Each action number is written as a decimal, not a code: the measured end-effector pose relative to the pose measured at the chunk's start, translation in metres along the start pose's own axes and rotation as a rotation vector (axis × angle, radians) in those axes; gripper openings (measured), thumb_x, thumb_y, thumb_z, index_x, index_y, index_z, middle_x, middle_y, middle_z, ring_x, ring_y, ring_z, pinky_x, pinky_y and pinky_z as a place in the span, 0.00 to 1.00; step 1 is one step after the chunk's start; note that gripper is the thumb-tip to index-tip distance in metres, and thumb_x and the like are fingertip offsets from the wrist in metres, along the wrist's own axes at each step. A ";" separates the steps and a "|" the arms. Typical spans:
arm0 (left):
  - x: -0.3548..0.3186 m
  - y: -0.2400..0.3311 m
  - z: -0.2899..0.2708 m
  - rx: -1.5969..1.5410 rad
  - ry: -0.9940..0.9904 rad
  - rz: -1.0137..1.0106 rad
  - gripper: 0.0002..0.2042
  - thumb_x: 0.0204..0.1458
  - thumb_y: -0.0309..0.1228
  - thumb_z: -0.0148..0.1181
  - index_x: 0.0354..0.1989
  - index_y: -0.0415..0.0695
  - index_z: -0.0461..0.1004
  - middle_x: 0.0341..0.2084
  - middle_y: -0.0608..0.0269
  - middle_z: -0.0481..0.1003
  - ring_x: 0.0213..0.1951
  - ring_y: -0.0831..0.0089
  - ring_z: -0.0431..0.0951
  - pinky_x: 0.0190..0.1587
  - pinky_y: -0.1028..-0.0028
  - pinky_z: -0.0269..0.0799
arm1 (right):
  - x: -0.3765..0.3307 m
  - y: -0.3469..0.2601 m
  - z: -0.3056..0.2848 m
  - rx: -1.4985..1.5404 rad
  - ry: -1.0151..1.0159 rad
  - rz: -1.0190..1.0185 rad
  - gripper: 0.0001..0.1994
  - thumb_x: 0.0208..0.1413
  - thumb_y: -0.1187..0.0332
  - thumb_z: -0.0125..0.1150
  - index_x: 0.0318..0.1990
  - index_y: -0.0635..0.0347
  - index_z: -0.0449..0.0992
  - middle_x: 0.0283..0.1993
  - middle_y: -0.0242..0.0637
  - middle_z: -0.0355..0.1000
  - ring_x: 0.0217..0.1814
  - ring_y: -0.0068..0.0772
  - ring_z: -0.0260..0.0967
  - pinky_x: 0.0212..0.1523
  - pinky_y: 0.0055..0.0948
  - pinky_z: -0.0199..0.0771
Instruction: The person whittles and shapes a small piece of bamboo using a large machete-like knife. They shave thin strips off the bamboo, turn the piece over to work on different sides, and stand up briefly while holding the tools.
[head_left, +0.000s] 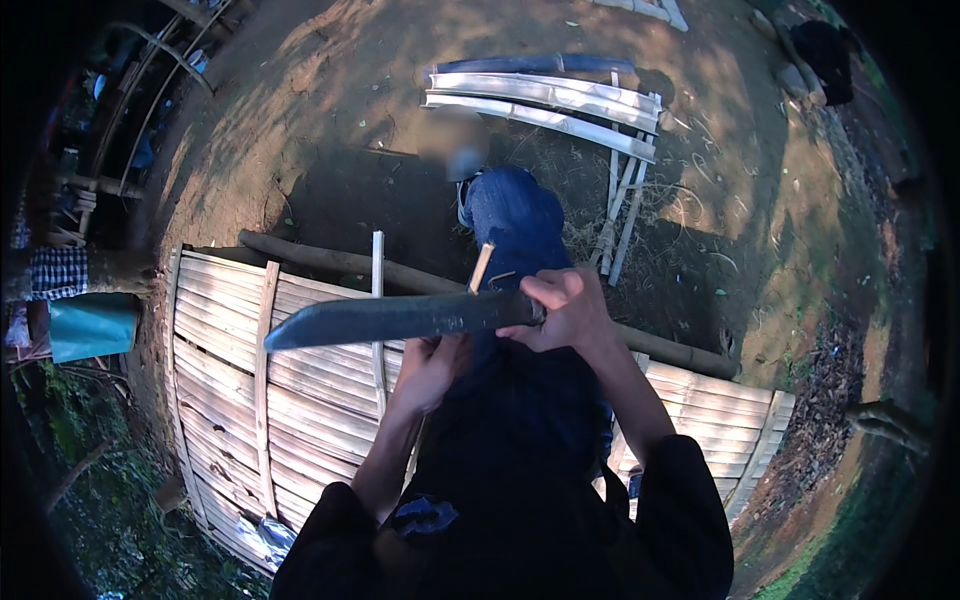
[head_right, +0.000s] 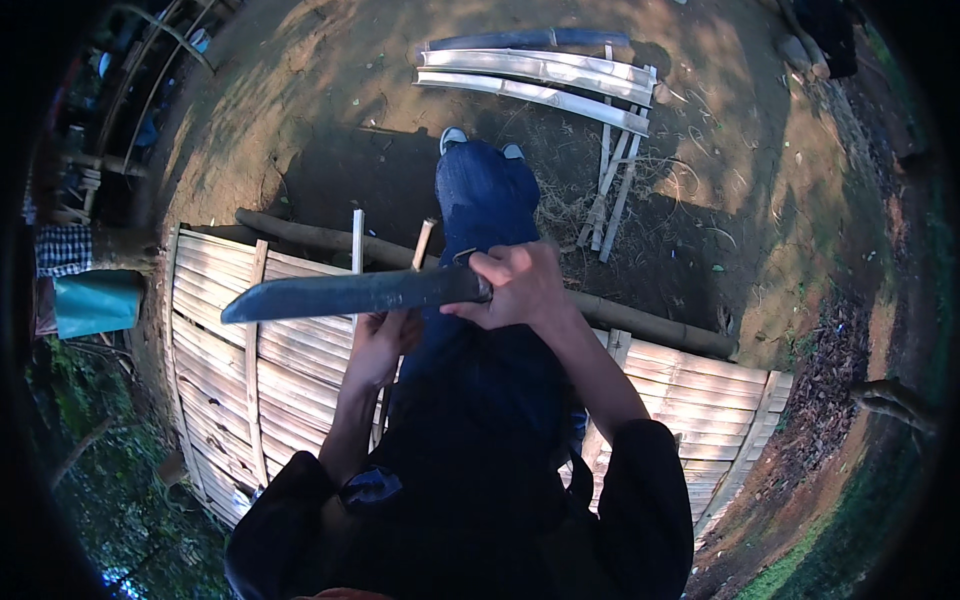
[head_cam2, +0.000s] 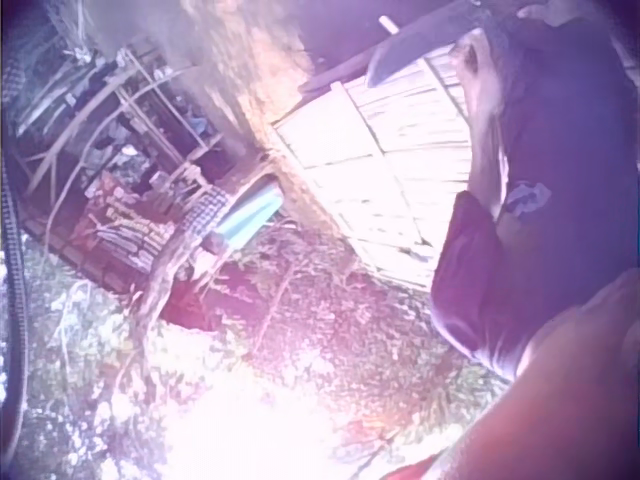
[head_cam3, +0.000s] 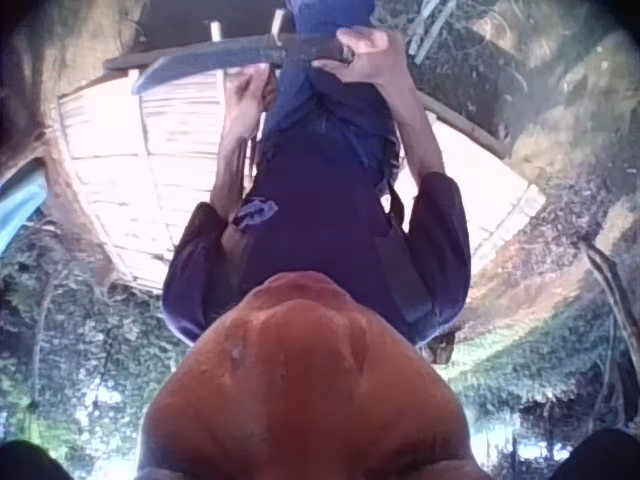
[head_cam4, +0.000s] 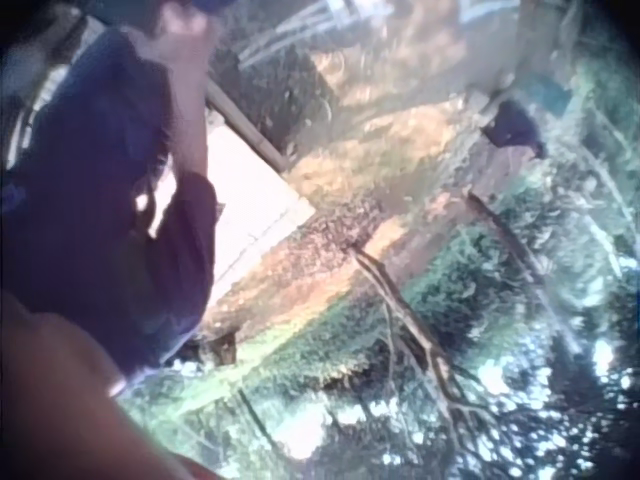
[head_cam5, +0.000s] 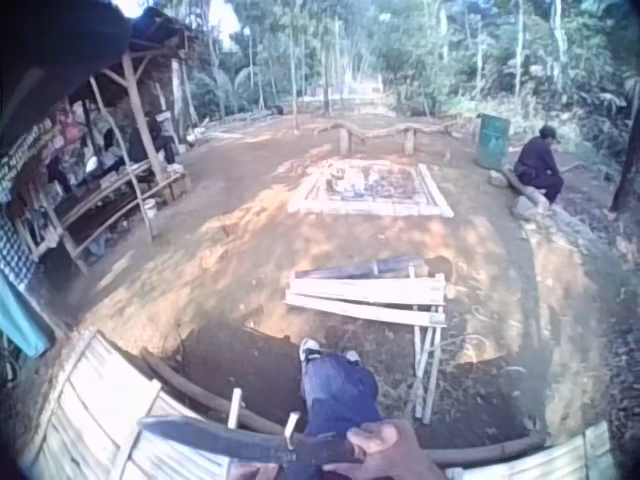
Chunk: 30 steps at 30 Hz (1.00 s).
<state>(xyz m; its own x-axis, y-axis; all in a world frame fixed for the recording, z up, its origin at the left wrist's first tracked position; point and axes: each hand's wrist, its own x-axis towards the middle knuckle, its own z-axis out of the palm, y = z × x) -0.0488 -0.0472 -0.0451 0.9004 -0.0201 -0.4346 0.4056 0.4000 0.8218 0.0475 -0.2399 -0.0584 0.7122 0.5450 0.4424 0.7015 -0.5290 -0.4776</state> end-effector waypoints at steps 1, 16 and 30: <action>-0.006 0.005 -0.004 0.038 -0.017 0.036 0.14 0.63 0.35 0.43 0.44 0.36 0.71 0.14 0.75 0.57 0.15 0.89 0.53 0.16 0.84 0.48 | 0.001 0.012 -0.006 -0.042 -0.008 0.039 0.28 0.37 0.39 0.66 0.17 0.57 0.68 0.12 0.32 0.61 0.13 0.39 0.64 0.17 0.35 0.65; 0.011 0.031 0.002 0.137 -0.036 -0.021 0.08 0.62 0.33 0.47 0.33 0.43 0.66 0.15 0.68 0.64 0.14 0.82 0.61 0.17 0.83 0.57 | -0.048 0.058 -0.036 0.566 0.255 0.661 0.25 0.61 0.51 0.48 0.19 0.64 0.67 0.12 0.26 0.56 0.15 0.17 0.54 0.17 0.24 0.49; 0.014 -0.016 0.011 0.594 0.270 0.477 0.15 0.64 0.39 0.41 0.33 0.41 0.68 0.17 0.72 0.63 0.20 0.84 0.63 0.23 0.82 0.59 | 0.009 -0.011 0.010 0.263 -0.165 -0.031 0.27 0.40 0.39 0.64 0.18 0.57 0.71 0.13 0.34 0.64 0.15 0.39 0.67 0.17 0.33 0.65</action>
<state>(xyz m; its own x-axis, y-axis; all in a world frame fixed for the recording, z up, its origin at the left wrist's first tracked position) -0.0408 -0.0636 -0.0605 0.9594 0.2820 0.0011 0.0710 -0.2455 0.9668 0.0460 -0.2226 -0.0563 0.6618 0.6677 0.3409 0.6765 -0.3358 -0.6554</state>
